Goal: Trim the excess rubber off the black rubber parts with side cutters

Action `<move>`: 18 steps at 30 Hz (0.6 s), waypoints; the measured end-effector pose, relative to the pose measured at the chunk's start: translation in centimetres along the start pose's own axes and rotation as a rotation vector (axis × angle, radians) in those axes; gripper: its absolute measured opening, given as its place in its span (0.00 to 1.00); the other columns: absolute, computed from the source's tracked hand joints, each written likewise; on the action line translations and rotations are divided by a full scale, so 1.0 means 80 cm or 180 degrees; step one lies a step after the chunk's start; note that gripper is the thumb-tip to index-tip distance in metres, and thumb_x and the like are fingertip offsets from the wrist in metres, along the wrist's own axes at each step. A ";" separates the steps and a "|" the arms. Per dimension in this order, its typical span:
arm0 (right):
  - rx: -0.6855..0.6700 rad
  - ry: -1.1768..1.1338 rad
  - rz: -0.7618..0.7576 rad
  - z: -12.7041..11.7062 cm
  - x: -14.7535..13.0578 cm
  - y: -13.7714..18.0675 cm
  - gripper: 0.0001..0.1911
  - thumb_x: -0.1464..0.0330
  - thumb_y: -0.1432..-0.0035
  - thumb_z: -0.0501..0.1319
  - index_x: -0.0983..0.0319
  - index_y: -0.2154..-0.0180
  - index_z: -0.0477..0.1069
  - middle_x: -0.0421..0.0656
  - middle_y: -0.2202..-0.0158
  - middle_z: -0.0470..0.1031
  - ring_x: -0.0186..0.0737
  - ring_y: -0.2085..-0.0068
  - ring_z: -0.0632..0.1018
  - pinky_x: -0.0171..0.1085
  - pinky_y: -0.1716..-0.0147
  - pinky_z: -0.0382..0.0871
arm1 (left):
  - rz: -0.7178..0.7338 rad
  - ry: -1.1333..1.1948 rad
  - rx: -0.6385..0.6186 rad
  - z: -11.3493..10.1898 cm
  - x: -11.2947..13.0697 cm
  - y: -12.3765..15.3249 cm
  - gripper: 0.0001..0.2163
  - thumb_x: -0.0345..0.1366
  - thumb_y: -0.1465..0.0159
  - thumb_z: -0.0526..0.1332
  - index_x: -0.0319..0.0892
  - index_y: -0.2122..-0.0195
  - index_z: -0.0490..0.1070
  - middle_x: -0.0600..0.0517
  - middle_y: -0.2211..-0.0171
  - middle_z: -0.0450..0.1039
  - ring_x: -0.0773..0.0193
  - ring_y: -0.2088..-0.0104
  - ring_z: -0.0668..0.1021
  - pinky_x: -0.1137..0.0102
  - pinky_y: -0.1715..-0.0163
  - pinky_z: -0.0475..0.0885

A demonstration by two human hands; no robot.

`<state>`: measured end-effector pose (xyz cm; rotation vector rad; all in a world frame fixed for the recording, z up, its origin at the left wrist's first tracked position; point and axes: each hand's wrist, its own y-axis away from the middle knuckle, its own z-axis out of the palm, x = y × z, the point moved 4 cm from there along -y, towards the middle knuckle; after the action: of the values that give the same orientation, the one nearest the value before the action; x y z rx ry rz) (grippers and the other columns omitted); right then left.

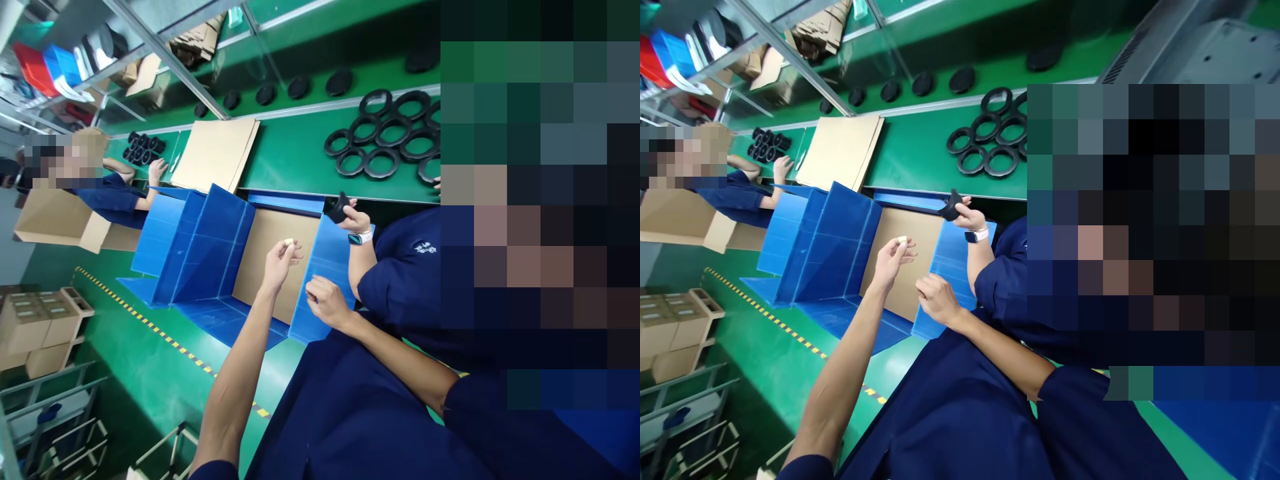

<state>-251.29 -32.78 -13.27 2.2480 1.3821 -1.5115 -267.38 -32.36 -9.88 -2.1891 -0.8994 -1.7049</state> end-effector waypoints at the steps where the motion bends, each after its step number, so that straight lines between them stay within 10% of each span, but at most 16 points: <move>1: -0.0048 0.0029 0.0011 0.002 0.001 0.001 0.17 0.82 0.45 0.54 0.56 0.74 0.53 0.38 0.75 0.60 0.41 0.69 0.64 0.39 0.59 0.65 | -0.0103 -0.0032 -0.0035 -0.005 -0.011 0.004 0.30 0.62 0.44 0.68 0.40 0.54 0.76 0.42 0.55 0.82 0.59 0.63 0.85 0.70 0.67 0.78; 12: -0.0477 0.0507 0.0215 0.024 0.007 0.014 0.14 0.82 0.47 0.57 0.58 0.74 0.60 0.37 0.76 0.64 0.39 0.70 0.64 0.36 0.65 0.59 | -0.0797 -0.0379 -0.0451 -0.023 -0.153 0.112 0.36 0.71 0.56 0.68 0.39 0.66 0.77 0.45 0.68 0.81 0.56 0.69 0.82 0.66 0.69 0.76; 18: -0.0456 0.0717 0.0524 0.024 0.021 -0.005 0.13 0.81 0.45 0.58 0.59 0.74 0.64 0.38 0.75 0.68 0.38 0.70 0.66 0.36 0.61 0.61 | -0.1230 -0.0976 -0.0781 0.006 -0.203 0.198 0.32 0.66 0.40 0.62 0.38 0.58 0.77 0.42 0.60 0.83 0.55 0.63 0.85 0.66 0.66 0.80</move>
<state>-252.73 -32.52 -15.40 2.4309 1.2735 -1.1016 -259.94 -49.87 -22.22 -2.6287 -1.3262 -1.7434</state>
